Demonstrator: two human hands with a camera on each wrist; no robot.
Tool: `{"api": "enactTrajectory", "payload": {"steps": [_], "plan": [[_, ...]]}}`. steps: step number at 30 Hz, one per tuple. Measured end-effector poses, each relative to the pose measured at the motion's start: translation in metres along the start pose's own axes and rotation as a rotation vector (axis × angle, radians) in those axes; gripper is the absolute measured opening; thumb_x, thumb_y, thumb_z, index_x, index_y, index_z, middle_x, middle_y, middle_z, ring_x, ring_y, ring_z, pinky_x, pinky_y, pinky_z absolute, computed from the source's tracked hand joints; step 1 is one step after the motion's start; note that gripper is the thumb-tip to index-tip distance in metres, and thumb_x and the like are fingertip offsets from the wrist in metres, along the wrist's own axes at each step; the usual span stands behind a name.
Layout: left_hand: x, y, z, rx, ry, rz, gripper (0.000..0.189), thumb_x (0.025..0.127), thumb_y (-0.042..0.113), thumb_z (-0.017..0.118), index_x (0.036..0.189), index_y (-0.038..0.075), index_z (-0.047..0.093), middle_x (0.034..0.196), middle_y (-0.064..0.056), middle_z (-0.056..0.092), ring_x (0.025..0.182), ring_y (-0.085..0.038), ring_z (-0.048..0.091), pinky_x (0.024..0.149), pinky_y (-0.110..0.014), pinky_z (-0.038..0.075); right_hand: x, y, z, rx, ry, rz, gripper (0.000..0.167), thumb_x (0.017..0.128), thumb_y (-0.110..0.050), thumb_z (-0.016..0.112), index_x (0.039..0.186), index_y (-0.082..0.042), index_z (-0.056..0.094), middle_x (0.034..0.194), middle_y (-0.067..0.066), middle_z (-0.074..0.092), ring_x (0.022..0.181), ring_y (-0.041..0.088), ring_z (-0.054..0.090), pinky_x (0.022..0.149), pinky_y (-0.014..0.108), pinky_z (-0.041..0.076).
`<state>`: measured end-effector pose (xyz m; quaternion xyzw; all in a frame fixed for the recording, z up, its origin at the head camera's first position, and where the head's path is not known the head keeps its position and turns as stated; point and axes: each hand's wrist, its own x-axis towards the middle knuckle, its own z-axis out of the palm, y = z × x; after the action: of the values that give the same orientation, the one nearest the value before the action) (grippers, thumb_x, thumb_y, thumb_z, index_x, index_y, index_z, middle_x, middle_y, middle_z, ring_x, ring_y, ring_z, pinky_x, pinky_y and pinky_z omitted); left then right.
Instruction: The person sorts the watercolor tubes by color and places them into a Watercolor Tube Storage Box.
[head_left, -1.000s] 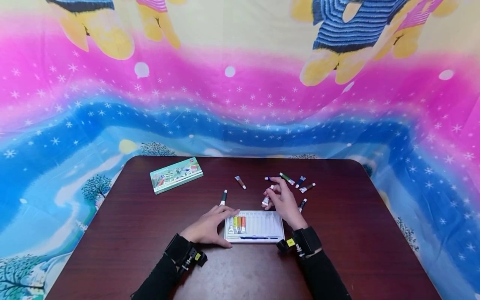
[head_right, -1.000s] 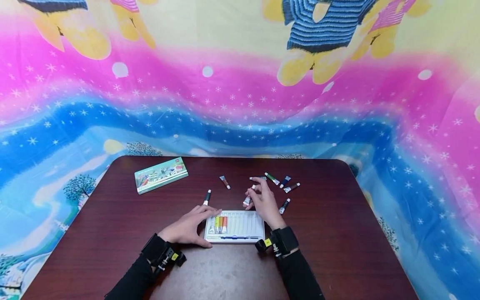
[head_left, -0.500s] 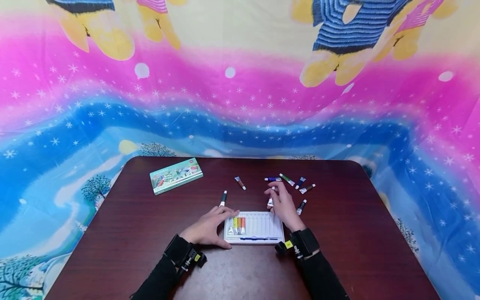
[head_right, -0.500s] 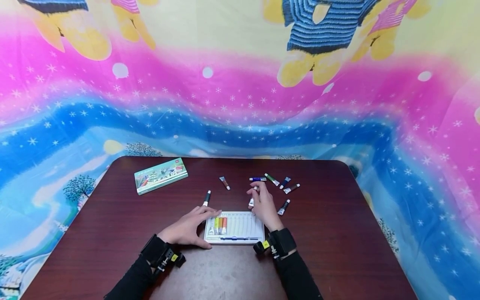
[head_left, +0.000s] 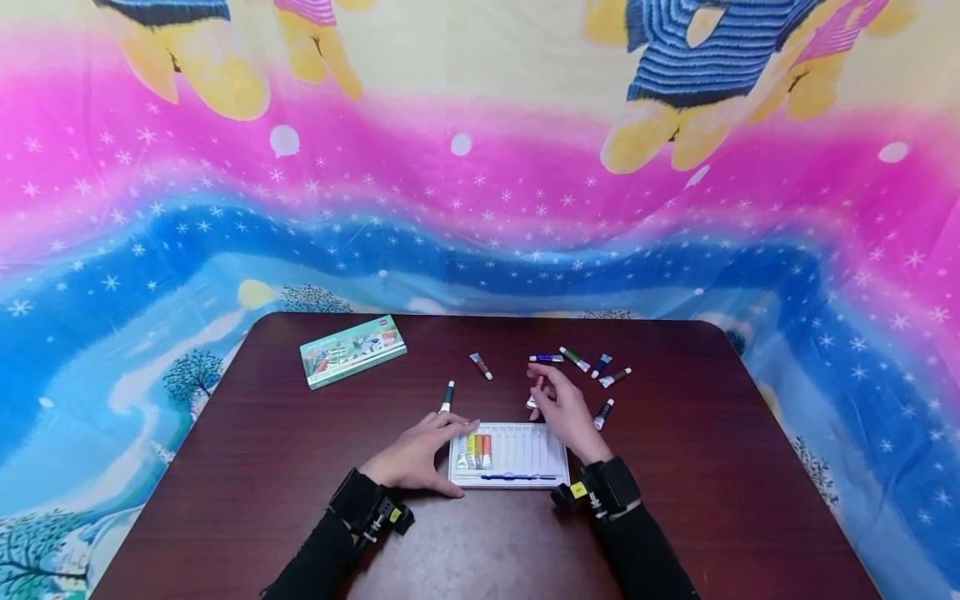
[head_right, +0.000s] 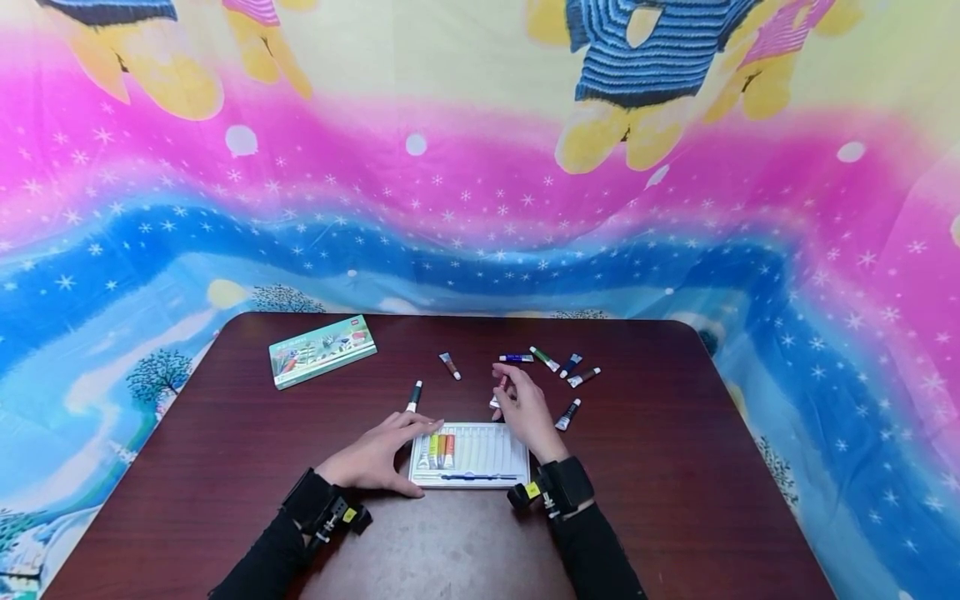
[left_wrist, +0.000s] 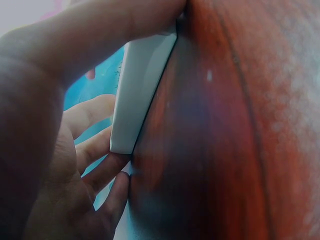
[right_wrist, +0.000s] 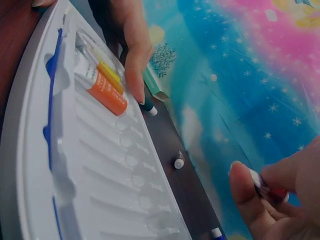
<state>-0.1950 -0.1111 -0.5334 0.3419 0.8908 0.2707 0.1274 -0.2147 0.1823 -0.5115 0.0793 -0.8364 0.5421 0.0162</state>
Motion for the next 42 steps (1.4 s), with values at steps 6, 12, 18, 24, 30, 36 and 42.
{"api": "enactTrajectory", "payload": {"steps": [6,12,18,24,30,36,42], "plan": [[-0.001,0.001,0.000,-0.013,-0.002,-0.003,0.103,0.073,0.053,0.091,0.160,0.027,0.042,0.152,0.006,0.047,0.139,-0.018,0.041,0.110,-0.049,0.044,-0.008,0.000,0.007,0.009,-0.019,-0.022,0.050,0.102,-0.004,0.063,0.150,-0.014,0.050,0.132,0.019,0.067,0.086,0.023,0.071,0.070,0.033,0.060],[0.001,-0.001,0.000,-0.011,-0.006,-0.010,0.103,0.072,0.055,0.091,0.160,0.027,0.042,0.150,0.006,0.048,0.137,-0.018,0.042,0.109,-0.049,0.044,-0.025,-0.005,0.019,-0.069,-0.037,-0.013,0.048,0.095,-0.005,0.073,0.141,-0.011,0.062,0.114,0.010,0.062,0.078,0.016,0.071,0.065,0.026,0.059],[0.000,0.000,-0.001,-0.007,-0.014,-0.008,0.103,0.074,0.055,0.090,0.160,0.027,0.041,0.151,0.006,0.047,0.139,-0.018,0.042,0.110,-0.050,0.044,-0.043,-0.007,0.034,-0.190,-0.096,0.000,0.047,0.093,-0.011,0.078,0.138,-0.018,0.066,0.110,0.003,0.062,0.075,0.009,0.062,0.067,0.022,0.055],[-0.001,0.002,-0.003,-0.023,-0.005,-0.012,0.101,0.074,0.052,0.091,0.160,0.027,0.042,0.151,0.006,0.047,0.139,-0.018,0.042,0.110,-0.050,0.044,-0.050,-0.005,0.043,-0.271,-0.125,-0.043,0.043,0.091,-0.012,0.080,0.133,-0.018,0.068,0.102,0.001,0.062,0.076,0.007,0.058,0.068,0.021,0.052],[-0.001,0.002,-0.002,0.000,-0.015,-0.005,0.102,0.074,0.054,0.090,0.160,0.027,0.041,0.152,0.006,0.047,0.138,-0.017,0.042,0.110,-0.048,0.045,-0.051,-0.001,0.046,-0.233,-0.133,-0.002,0.042,0.090,-0.012,0.081,0.130,-0.013,0.070,0.099,0.003,0.061,0.076,0.008,0.060,0.067,0.021,0.053],[-0.001,0.002,-0.002,-0.013,-0.003,0.000,0.102,0.074,0.052,0.091,0.160,0.027,0.042,0.151,0.007,0.047,0.139,-0.017,0.042,0.111,-0.048,0.044,-0.046,0.002,0.048,-0.156,-0.091,0.024,0.042,0.086,-0.010,0.084,0.126,-0.009,0.073,0.098,0.006,0.064,0.074,0.008,0.063,0.065,0.021,0.053],[0.000,0.001,-0.001,0.000,-0.002,0.004,0.103,0.074,0.054,0.090,0.160,0.026,0.042,0.151,0.007,0.048,0.139,-0.018,0.042,0.110,-0.049,0.044,-0.046,0.001,0.050,-0.228,-0.093,0.019,0.042,0.086,-0.016,0.086,0.126,-0.010,0.074,0.092,0.002,0.061,0.071,0.006,0.057,0.062,0.020,0.049]]}}
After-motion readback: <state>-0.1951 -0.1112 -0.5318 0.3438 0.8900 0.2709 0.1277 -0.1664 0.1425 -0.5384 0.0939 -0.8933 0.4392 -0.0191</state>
